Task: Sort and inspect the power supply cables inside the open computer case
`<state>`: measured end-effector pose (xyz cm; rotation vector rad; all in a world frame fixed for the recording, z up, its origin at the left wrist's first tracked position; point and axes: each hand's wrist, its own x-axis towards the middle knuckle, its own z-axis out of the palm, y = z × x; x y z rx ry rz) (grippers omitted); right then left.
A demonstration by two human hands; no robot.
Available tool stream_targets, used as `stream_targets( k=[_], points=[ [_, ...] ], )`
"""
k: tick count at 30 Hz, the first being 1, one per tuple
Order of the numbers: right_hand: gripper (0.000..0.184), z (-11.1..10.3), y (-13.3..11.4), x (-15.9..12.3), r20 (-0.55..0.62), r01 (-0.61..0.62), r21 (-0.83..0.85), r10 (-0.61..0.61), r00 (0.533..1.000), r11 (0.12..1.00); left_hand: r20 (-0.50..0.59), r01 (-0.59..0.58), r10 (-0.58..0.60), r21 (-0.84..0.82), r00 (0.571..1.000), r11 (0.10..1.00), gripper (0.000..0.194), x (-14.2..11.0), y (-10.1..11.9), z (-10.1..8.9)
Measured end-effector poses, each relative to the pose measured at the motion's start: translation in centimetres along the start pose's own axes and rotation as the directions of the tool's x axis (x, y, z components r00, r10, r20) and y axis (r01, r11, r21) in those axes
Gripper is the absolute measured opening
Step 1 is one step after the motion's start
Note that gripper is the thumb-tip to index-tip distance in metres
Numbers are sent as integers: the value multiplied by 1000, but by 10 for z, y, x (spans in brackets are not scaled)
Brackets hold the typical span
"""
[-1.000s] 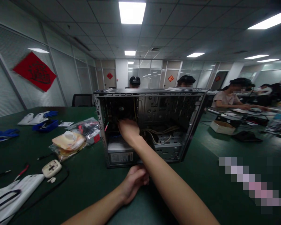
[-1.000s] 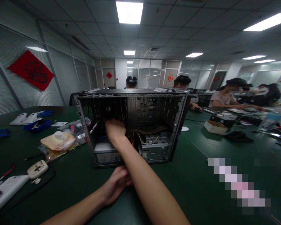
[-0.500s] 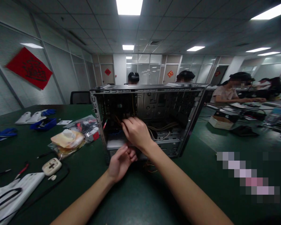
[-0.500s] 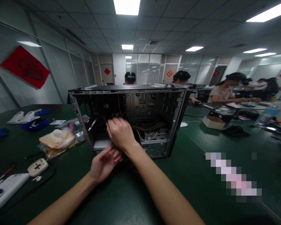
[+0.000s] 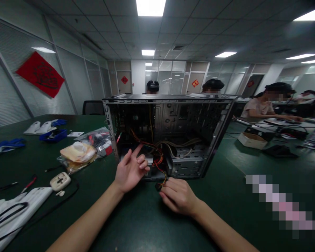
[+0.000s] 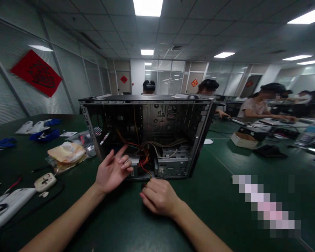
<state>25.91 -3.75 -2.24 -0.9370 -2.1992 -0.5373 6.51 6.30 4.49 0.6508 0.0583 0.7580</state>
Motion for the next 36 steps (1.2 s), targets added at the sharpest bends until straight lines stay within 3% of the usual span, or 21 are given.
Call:
stream_targets(
  k=[6,10,16,19,27,31,36],
  points=[
    [27,-1,-4,-6,36,-44,58,42,998,997,10,10,-10,-12,1000,1000,36,2,-2,-1],
    [30,-5,-4,-8,47,-79,89,75,996,993,22,34,-34,20,999,999,24,15,-4,9],
    [29,-2,-5,-3,83,-108,143,97,992,984,-214,-88,94,36,972,995,33,40,-11,25],
    [27,1,-6,-4,93,-117,182,101,991,976,-258,-116,104,-31,961,993,32,43,-14,30],
    [27,1,-7,-4,108,-130,243,107,988,961,-161,-52,30,-137,987,989,46,46,-8,30],
    [30,1,-6,-3,123,-146,227,120,985,963,-113,-24,13,-94,993,995,44,46,-4,25],
    [29,0,-2,-4,99,-170,250,149,984,953,-98,-79,87,79,991,994,34,31,-7,18]
  ],
)
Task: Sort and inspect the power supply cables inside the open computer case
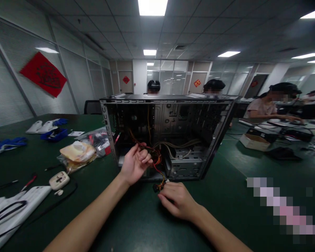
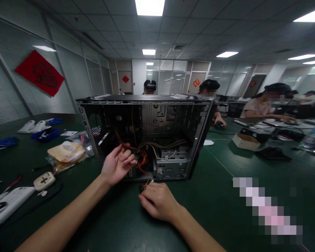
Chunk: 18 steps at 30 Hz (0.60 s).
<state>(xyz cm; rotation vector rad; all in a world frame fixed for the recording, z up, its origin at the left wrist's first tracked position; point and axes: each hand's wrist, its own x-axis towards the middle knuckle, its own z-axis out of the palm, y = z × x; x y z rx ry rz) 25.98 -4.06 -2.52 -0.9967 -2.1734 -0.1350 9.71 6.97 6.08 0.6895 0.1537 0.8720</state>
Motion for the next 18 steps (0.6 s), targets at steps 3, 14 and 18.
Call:
stream_targets(
  k=[3,14,18],
  points=[
    [28,-2,4,-2,-27,-17,30,17,999,999,26,-54,50,256,998,965,35,-21,-10,-9],
    [48,1,-7,3,-258,-65,281,141,956,958,394,-386,-42,913,918,129,18,-50,-51,-48],
    [29,6,-10,9,-232,-211,612,428,874,762,373,-377,54,922,926,90,13,-52,-60,-47]
  ],
)
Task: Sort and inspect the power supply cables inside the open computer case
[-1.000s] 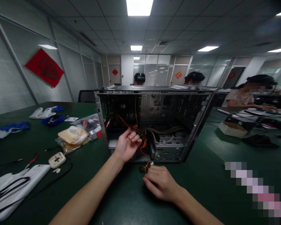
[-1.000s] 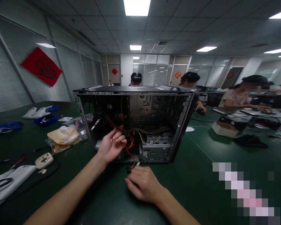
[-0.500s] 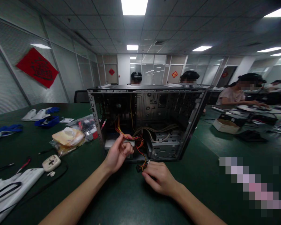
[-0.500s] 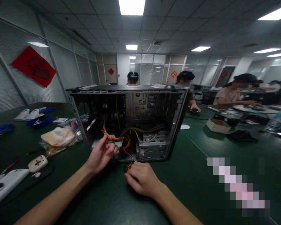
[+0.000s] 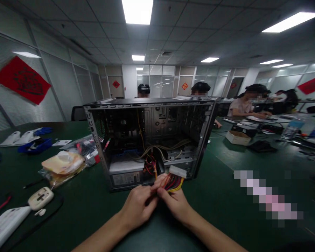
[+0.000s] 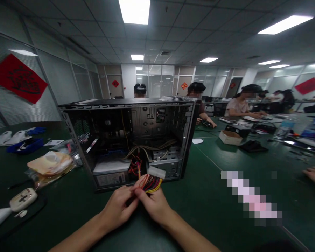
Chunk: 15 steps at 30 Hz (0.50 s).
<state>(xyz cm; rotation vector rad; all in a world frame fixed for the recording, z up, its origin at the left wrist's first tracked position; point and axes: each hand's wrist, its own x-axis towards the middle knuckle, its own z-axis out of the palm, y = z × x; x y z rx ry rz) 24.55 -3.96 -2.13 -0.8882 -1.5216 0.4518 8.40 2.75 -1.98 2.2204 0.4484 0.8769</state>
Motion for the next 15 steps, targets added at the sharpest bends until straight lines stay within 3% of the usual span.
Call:
stream_targets(
  k=[3,6,10,12,15],
  points=[
    [25,1,-5,4,-52,-176,215,191,980,961,-126,2,-9,-58,992,998,19,-10,2,3],
    [24,0,-11,7,68,-261,232,252,965,937,-265,-3,-48,-187,963,982,28,-16,5,7],
    [14,1,-8,7,209,-186,-27,188,960,982,-289,-7,-77,-280,954,960,14,-10,12,9],
    [11,1,-5,6,235,-145,-120,170,957,982,-281,-7,-79,-291,956,957,20,-4,15,6],
    [21,-2,0,4,276,-80,-157,122,953,984,-242,14,-87,-291,966,957,32,0,15,-1]
  ],
)
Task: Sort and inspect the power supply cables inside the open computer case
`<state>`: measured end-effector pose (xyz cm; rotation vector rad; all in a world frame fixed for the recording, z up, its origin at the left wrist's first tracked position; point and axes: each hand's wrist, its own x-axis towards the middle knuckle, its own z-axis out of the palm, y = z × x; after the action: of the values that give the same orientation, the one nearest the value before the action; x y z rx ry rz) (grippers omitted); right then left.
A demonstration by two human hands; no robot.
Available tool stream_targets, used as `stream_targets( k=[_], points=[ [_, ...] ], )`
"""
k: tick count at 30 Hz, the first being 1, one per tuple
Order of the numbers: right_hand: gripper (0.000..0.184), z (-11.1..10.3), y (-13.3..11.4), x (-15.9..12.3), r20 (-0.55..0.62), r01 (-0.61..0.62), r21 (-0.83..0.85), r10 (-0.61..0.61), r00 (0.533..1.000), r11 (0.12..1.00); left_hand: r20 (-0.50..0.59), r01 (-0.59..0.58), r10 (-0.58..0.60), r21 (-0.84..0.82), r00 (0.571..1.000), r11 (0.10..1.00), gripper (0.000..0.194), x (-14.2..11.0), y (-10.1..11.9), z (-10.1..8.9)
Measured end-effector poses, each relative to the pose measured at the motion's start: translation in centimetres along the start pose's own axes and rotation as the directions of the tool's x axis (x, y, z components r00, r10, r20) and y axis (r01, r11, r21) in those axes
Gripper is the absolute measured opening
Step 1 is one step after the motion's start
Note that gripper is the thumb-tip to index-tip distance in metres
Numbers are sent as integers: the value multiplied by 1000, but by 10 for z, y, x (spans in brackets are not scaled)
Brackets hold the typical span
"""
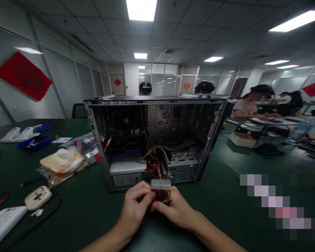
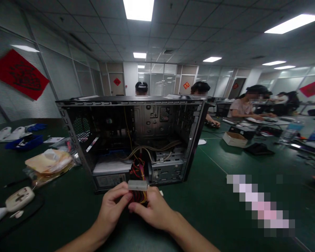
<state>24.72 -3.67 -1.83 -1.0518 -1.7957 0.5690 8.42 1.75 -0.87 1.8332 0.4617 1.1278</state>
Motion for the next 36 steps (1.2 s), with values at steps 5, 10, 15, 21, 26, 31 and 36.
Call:
stream_targets(
  k=[5,10,15,21,26,31,36],
  points=[
    [33,-1,5,-1,-77,44,-43,-48,996,998,-55,-14,19,94,998,995,30,-2,-4,-7],
    [36,7,6,2,-180,-49,58,59,982,997,-118,57,-54,18,991,998,30,-5,-10,-4],
    [39,12,8,1,-244,-113,84,131,961,990,-80,120,-130,-125,988,985,23,3,-16,2],
    [30,15,12,-2,-213,-188,174,223,951,967,-54,182,-193,-167,980,969,21,7,-15,1],
    [29,13,15,-2,-172,-189,245,234,957,951,20,243,-244,-211,970,947,24,4,-15,0],
    [30,14,16,-6,-174,-179,143,202,964,974,61,252,-245,-260,968,932,29,1,-20,4],
    [28,19,17,-8,-233,-185,65,195,953,981,30,270,-273,-282,962,921,28,-2,-24,4]
  ],
)
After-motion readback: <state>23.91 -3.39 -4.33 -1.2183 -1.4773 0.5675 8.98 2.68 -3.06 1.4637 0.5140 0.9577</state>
